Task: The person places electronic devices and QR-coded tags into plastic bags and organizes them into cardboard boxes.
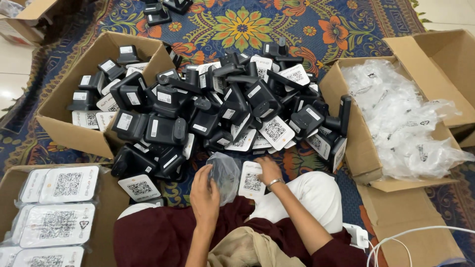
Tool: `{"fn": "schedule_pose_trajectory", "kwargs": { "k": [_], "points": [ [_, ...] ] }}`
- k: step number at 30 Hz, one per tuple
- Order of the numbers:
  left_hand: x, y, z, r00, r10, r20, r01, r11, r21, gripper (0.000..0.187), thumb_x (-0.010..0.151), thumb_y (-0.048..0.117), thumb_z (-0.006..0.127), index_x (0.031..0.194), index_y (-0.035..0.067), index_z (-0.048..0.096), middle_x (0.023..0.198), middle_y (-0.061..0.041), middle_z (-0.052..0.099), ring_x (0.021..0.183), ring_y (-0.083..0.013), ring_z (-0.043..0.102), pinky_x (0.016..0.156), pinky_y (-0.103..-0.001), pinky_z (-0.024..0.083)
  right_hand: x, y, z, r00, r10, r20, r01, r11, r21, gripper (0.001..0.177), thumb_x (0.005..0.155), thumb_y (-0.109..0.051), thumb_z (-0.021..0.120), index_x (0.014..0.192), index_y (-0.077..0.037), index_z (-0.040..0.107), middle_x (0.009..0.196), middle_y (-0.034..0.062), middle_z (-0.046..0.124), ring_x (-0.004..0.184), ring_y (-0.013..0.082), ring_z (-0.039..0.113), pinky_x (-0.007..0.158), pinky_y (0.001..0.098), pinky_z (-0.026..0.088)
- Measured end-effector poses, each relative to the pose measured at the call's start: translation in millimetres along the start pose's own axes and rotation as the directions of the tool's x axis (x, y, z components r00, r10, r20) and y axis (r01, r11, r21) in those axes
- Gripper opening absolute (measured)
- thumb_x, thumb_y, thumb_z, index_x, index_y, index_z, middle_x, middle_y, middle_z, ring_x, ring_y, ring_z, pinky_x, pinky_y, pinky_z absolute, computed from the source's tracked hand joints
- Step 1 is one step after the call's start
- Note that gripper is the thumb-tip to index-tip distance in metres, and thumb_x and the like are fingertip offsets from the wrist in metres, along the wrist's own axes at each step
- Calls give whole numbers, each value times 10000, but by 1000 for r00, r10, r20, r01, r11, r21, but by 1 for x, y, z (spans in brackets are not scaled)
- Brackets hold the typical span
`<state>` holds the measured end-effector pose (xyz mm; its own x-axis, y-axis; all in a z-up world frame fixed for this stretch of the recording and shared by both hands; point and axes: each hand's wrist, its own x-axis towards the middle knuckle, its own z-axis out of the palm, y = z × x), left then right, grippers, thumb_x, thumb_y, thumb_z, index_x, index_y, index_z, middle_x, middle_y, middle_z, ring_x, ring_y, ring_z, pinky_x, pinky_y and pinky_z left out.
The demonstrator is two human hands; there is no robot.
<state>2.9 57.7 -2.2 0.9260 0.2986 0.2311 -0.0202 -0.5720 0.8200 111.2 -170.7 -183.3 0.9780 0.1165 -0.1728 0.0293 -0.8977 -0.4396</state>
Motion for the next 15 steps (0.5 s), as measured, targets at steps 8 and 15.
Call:
{"fn": "schedule_pose_trajectory", "kwargs": {
  "k": [8, 15],
  "points": [
    [2, -14, -28, 987, 64, -150, -57, 997, 55, 389, 925, -51, 553, 1293, 39, 643, 1334, -135, 654, 1120, -329, 695, 892, -381, 561, -20, -3, 128, 974, 171, 148, -223, 837, 499, 678, 656, -320, 997, 1168, -44, 648, 1105, 135, 725, 955, 207, 724, 849, 337, 572],
    [0, -15, -44, 989, 44, -142, -38, 998, 41, 529, 867, -130, 514, 1341, 79, 620, 1384, -112, 638, 1136, -344, 691, 914, -398, 547, -43, -19, 76, 971, 68, -229, 184, 396, 900, 292, 938, -209, 742, 1181, -51, 719, 1018, 33, 728, 899, 72, 650, 770, 215, 531]
  ]
}}
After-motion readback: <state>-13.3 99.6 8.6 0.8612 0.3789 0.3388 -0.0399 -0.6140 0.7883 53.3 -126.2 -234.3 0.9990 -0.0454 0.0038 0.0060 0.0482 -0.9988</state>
